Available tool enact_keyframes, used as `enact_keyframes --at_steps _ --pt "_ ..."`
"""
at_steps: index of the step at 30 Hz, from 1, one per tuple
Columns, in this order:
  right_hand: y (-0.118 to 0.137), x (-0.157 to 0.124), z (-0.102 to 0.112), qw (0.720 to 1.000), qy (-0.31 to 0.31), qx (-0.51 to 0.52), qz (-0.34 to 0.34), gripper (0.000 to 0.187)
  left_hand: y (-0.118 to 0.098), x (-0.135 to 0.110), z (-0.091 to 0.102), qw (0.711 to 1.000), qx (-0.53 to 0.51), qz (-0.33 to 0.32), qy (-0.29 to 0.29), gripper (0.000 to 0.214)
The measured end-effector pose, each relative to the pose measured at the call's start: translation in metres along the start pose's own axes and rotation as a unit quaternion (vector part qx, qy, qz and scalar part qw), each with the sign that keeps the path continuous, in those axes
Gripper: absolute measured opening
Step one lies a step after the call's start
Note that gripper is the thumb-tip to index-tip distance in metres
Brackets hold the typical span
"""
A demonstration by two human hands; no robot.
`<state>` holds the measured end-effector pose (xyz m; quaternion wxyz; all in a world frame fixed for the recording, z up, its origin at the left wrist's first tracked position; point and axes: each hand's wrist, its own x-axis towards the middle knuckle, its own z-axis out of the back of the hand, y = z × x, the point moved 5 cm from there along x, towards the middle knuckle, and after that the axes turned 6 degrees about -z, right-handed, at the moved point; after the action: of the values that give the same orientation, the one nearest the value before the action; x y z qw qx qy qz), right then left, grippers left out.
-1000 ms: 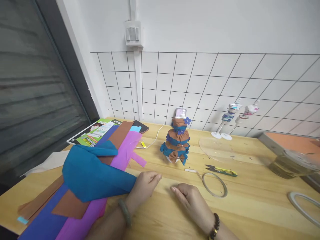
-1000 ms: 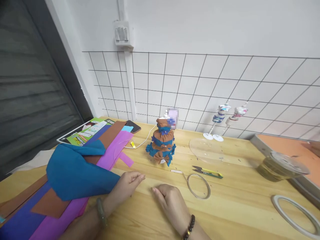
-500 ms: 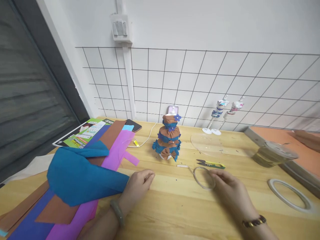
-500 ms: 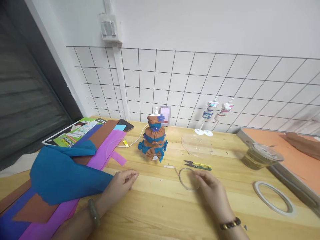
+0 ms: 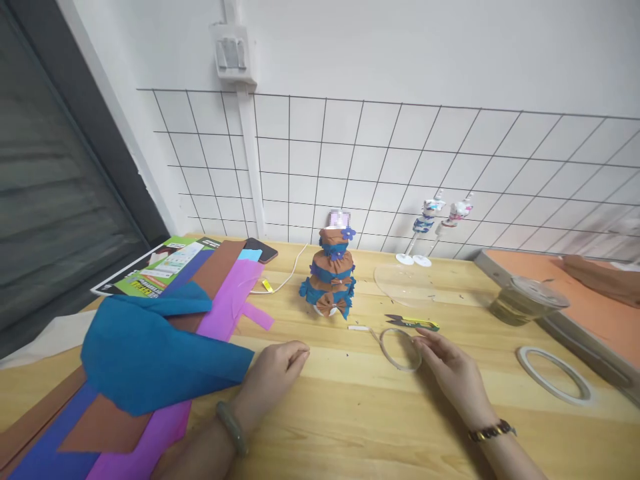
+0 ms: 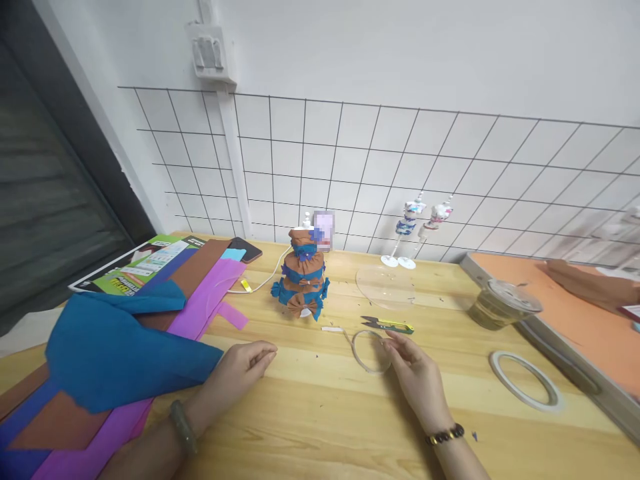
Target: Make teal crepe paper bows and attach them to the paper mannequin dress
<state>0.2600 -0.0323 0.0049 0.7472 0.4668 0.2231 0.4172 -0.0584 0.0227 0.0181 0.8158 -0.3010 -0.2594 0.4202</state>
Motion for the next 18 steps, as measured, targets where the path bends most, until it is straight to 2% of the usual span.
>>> enact_keyframes --at_steps 4,7,9,12,15,18 --pt "0.008 -0.011 -0.007 0.997 -0.011 -0.063 0.040 0.041 -0.006 -0.002 0.000 1.000 0.007 -0.023 -0.002 0.027" --pt "0.017 -0.024 -0.019 0.985 0.007 -0.116 0.131 0.033 -0.010 -0.003 0.002 0.999 0.016 -0.045 -0.007 0.029" --pt "0.027 -0.038 -0.034 0.960 0.048 -0.160 0.224 0.029 -0.012 -0.004 0.003 0.998 0.022 -0.055 -0.012 0.029" --pt "0.044 -0.064 -0.065 0.901 0.130 -0.215 0.354 0.028 -0.012 -0.006 0.004 0.998 0.002 -0.065 -0.019 0.028" --pt "0.061 -0.081 -0.096 0.856 0.170 -0.250 0.419 0.038 -0.007 -0.007 0.002 0.998 -0.013 -0.052 -0.032 0.026" --pt "0.076 -0.085 -0.125 0.828 0.185 -0.270 0.455 0.048 0.004 -0.005 0.006 0.994 -0.049 -0.005 -0.102 0.025"
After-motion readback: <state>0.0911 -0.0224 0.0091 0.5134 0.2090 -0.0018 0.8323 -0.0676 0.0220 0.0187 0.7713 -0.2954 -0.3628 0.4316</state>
